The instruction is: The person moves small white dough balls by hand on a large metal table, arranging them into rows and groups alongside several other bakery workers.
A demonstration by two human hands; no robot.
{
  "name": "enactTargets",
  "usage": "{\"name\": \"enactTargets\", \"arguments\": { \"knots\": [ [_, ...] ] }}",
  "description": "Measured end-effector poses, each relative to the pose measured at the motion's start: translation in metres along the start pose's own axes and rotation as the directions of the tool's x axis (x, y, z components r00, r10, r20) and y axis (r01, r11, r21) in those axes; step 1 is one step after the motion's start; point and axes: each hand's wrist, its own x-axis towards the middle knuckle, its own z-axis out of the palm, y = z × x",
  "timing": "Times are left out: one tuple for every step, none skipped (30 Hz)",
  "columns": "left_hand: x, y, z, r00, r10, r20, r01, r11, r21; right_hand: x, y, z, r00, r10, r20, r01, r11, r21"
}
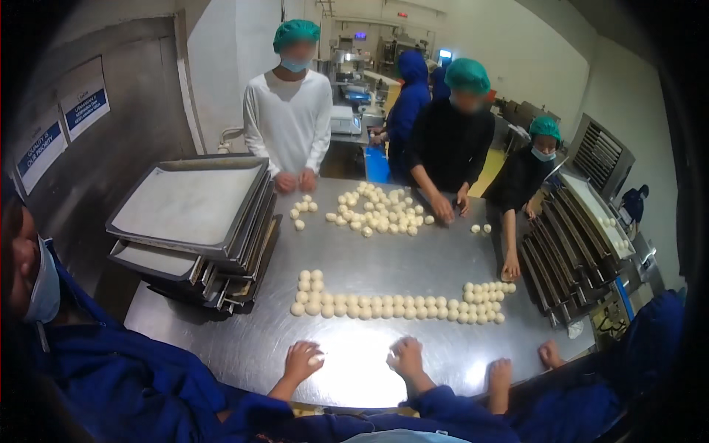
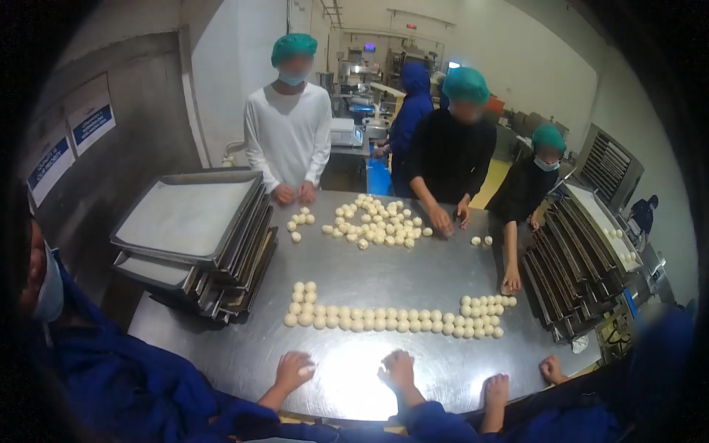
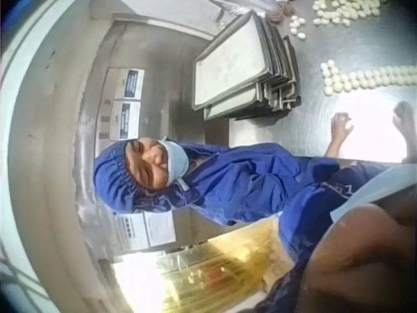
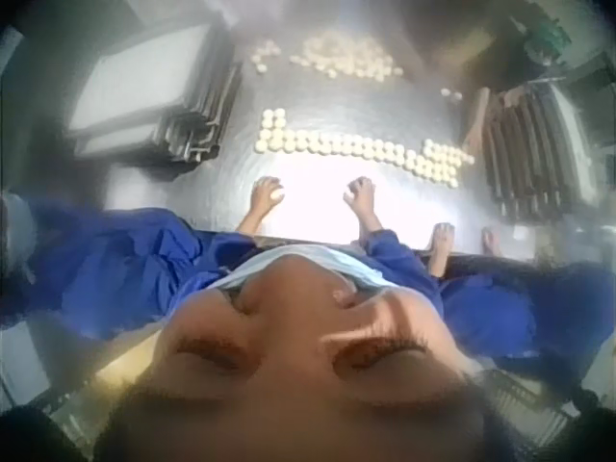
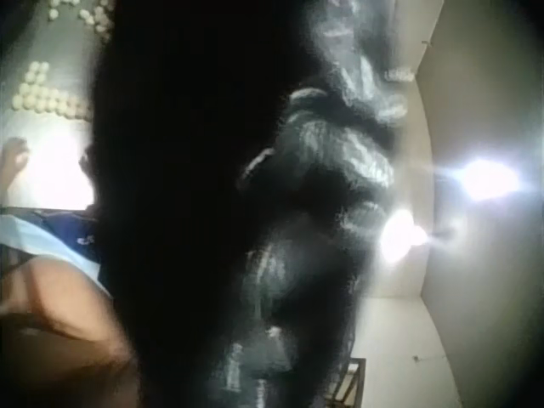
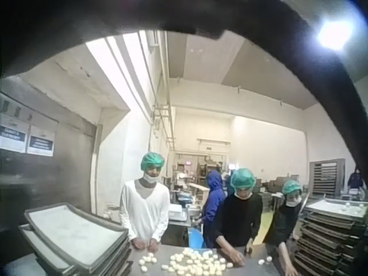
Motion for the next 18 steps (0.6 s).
{"name": "enactTargets", "arguments": {
  "knots": [
    [0.013,0.003,0.019,1.0,0.012,-0.013,-0.012,0.999,-0.044,0.007,-0.011,0.01,0.999,-0.003,-0.054,0.003,1.0,-0.004],
    [0.02,0.007,0.034,0.999,0.023,-0.027,-0.025,0.996,-0.088,0.018,-0.023,0.02,0.994,-0.04,-0.099,0.057,0.984,0.17],
    [0.0,0.011,0.046,0.996,-0.043,0.074,0.057,0.978,-0.199,0.02,-0.051,0.028,0.996,0.085,0.016,-0.086,0.933,0.351],
    [-0.02,0.015,0.06,0.98,-0.098,0.172,0.148,0.94,-0.308,0.018,-0.078,0.032,0.999,-0.011,0.047,-0.007,0.927,0.375],
    [-0.02,0.024,0.069,0.96,-0.093,0.264,0.199,0.889,-0.412,0.0,-0.085,0.032,0.99,-0.005,0.14,-0.056,0.901,0.431],
    [-0.025,0.034,0.07,0.943,0.051,0.33,0.116,0.877,-0.467,-0.035,-0.062,0.047,0.933,0.024,0.358,-0.154,0.928,0.339],
    [-0.05,0.03,0.054,0.953,0.069,0.295,0.056,0.916,-0.398,-0.055,-0.068,0.035,0.934,-0.034,0.356,-0.051,0.973,0.227],
    [-0.057,0.028,0.033,0.966,0.094,0.24,0.014,0.91,-0.414,-0.07,-0.051,0.015,0.941,-0.113,0.319,-0.045,0.893,0.449],
    [-0.065,0.015,0.017,0.97,0.07,0.231,0.028,0.917,-0.397,-0.068,-0.051,-0.008,0.963,-0.154,0.221,0.043,0.897,0.44],
    [-0.061,0.008,0.002,0.97,0.122,0.209,-0.042,0.935,-0.352,-0.062,-0.033,-0.022,0.904,-0.179,0.389,0.073,0.96,0.271],
    [-0.048,0.008,-0.008,0.978,0.095,0.185,-0.049,0.97,-0.237,-0.051,-0.014,-0.024,0.802,-0.017,0.597,-0.016,0.999,0.05],
    [-0.039,0.006,-0.014,0.984,0.058,0.167,-0.038,0.991,-0.125,-0.051,-0.01,-0.026,0.96,0.05,0.276,-0.091,0.986,0.137],
    [-0.029,0.003,-0.006,0.995,0.033,0.098,-0.028,0.998,-0.049,-0.039,-0.004,-0.023,0.953,0.13,0.273,-0.144,0.989,0.032],
    [-0.01,-0.003,0.007,1.0,0.013,0.026,-0.014,1.0,0.028,-0.022,-0.004,-0.013,0.98,0.099,0.173,-0.104,0.994,0.016],
    [0.008,0.0,0.028,1.0,-0.004,0.0,0.004,0.999,-0.035,-0.012,-0.004,0.001,0.994,0.048,0.095,-0.039,0.995,-0.095],
    [0.025,0.005,0.047,0.999,-0.025,-0.027,0.022,0.995,-0.095,-0.002,-0.005,0.014,0.999,0.032,0.041,-0.031,0.999,-0.017],
    [0.029,0.014,0.059,1.0,0.002,0.021,0.002,0.985,-0.173,0.005,-0.024,0.021,0.994,0.075,0.082,-0.084,0.99,0.112],
    [0.023,0.024,0.069,0.998,0.037,0.054,-0.022,0.967,-0.256,0.009,-0.045,0.027,0.999,-0.027,-0.038,0.034,0.978,0.205]
  ]
}}
